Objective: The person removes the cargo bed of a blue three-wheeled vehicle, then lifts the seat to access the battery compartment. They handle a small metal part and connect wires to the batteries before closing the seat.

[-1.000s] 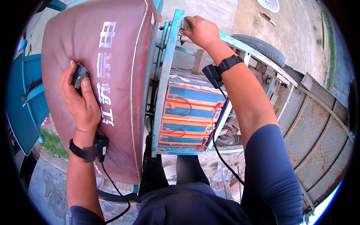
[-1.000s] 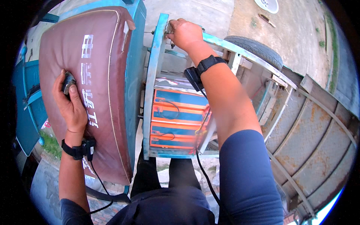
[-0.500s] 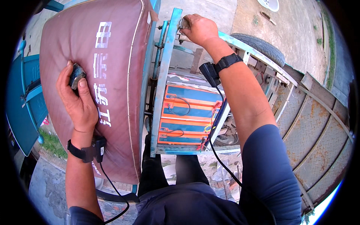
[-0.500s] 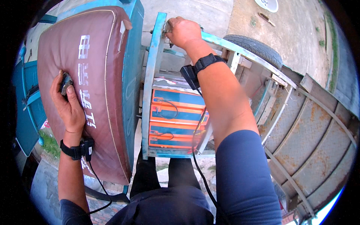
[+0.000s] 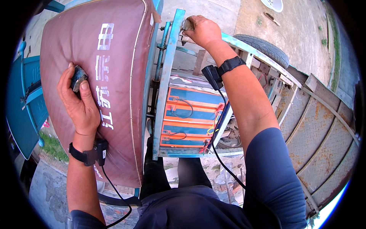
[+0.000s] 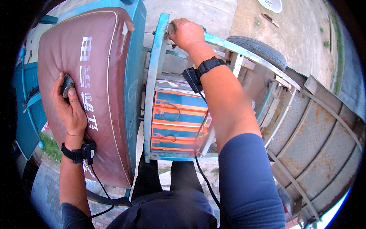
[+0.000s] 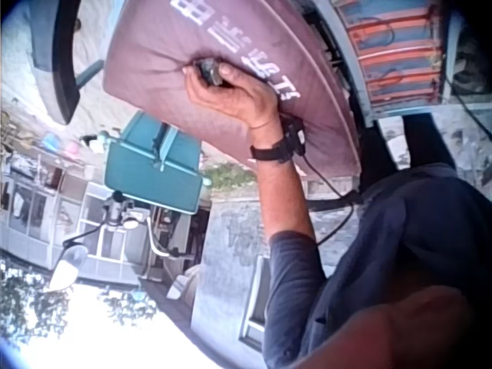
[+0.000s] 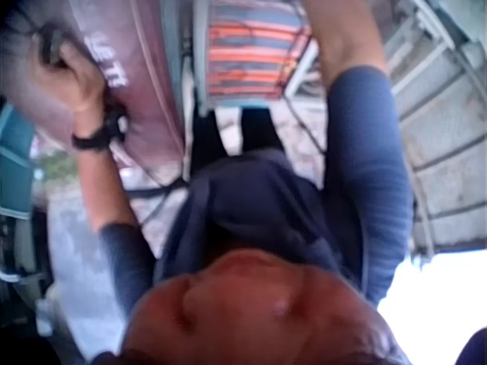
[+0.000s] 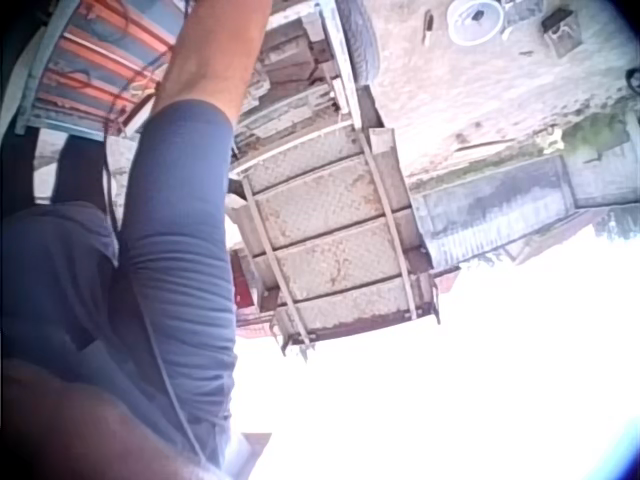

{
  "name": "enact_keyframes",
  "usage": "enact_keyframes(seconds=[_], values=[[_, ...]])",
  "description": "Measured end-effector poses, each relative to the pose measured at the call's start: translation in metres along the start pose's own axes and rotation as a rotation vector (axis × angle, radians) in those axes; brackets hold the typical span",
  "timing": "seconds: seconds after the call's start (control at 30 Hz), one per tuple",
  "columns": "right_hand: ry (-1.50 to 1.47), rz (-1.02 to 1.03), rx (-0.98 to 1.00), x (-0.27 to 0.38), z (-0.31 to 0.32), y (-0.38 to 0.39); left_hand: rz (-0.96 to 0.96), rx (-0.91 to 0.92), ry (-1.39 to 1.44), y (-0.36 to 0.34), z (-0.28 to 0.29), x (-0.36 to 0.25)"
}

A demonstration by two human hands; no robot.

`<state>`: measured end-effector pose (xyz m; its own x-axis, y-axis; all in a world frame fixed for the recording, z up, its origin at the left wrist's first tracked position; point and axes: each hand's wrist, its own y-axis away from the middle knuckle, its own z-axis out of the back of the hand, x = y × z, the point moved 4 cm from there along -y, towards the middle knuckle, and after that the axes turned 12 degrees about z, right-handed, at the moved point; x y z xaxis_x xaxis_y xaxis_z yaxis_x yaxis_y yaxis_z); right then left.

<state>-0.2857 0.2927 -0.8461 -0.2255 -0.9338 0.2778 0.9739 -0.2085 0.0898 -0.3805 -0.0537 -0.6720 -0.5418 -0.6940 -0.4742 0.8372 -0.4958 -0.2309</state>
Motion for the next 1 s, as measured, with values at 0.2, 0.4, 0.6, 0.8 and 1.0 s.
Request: enact_keyframes(seconds=[0.2, 0.4, 0.6, 0.8, 1.0], values=[[-0.085, 0.021, 0.020, -0.012, 0.004, 0.008, 0.001, -0.001, 0.005, 0.001, 0.000, 0.001], [-0.081, 0.113, -0.024, -0.023, 0.002, 0.014, 0.013, 0.003, 0.023, 0.000, 0.000, 0.000], [-0.109, 0.150, -0.084, -0.029, 0.001, 0.014, 0.009, 0.011, 0.031, -0.001, -0.001, 0.000], [-0.083, 0.084, -0.032, -0.024, 0.006, 0.010, 0.030, 0.014, 0.035, -0.001, -0.001, 0.001], [-0.075, 0.095, -0.109, -0.024, 0.002, 0.014, 0.035, 0.010, 0.049, 0.000, -0.002, 0.000]])
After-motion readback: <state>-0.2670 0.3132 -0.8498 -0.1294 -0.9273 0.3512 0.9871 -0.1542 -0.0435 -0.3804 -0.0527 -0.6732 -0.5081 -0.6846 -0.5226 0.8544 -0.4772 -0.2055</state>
